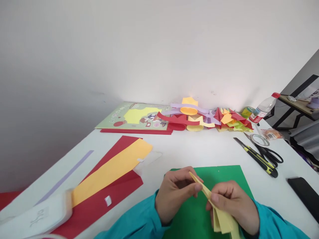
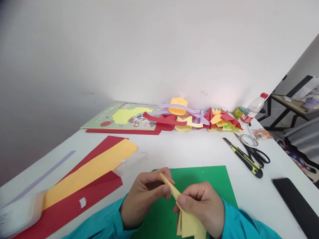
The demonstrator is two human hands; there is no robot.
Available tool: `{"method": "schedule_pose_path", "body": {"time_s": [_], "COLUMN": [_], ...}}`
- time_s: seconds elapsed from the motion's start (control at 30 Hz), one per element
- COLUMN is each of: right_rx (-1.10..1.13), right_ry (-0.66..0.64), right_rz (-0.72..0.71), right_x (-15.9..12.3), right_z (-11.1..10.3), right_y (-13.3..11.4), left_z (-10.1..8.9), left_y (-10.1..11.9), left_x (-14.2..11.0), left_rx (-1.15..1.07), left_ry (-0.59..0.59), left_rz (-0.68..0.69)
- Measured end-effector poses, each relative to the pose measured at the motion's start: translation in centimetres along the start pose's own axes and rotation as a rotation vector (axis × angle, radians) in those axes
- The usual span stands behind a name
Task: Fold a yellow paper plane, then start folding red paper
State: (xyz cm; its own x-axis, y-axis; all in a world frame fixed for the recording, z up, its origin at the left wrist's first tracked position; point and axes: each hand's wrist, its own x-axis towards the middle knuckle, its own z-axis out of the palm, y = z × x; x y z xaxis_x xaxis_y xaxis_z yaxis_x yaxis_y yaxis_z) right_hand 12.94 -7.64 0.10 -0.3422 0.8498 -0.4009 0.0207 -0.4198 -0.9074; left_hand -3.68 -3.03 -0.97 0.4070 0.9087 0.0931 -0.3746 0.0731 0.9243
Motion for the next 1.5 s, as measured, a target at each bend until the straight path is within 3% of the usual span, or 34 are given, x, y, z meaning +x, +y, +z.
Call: {"method": "schedule_pose_path", "body": {"time_s": [0.1, 0.23, 0.5, 0.93, 1.2, 1.5], "right_rx": [0.241, 0.341, 0.210, 0.083, 0.107, 0.077], "right_ry": [-0.119, -0.217, -0.080, 0.035, 0.004, 0.059], "right_rz": [0.062, 0.076, -0.058, -0.108, -0.081, -0.106], "right_x": [0.0, 0.8, 3.5, 4.5, 4.8, 4.6], "right_z": [0.1, -0.1, -0.7, -1.1, -1.2, -0.8], "right_y": [0.0, 0.4, 2.0, 3.6, 3.8, 3.9], "left_z": [0.5, 0.5, 0.1, -0.7, -0.9, -1.1], "left_y": [0.3, 0.3, -0.3, -1.8, -2.0, -1.6], "left_x": [-0.2, -0.1, 0.3, 0.9, 1.1, 1.2], "left_rx": [-0.018, 0.017, 0.198, 0.054, 0.016, -0.047], "left_ry": [0.006, 0.026, 0.123, 0.247, 0.311, 0.291], "left_rz": [-0.010, -0.021, -0.055, -0.216, -0.220, -0.202]}}
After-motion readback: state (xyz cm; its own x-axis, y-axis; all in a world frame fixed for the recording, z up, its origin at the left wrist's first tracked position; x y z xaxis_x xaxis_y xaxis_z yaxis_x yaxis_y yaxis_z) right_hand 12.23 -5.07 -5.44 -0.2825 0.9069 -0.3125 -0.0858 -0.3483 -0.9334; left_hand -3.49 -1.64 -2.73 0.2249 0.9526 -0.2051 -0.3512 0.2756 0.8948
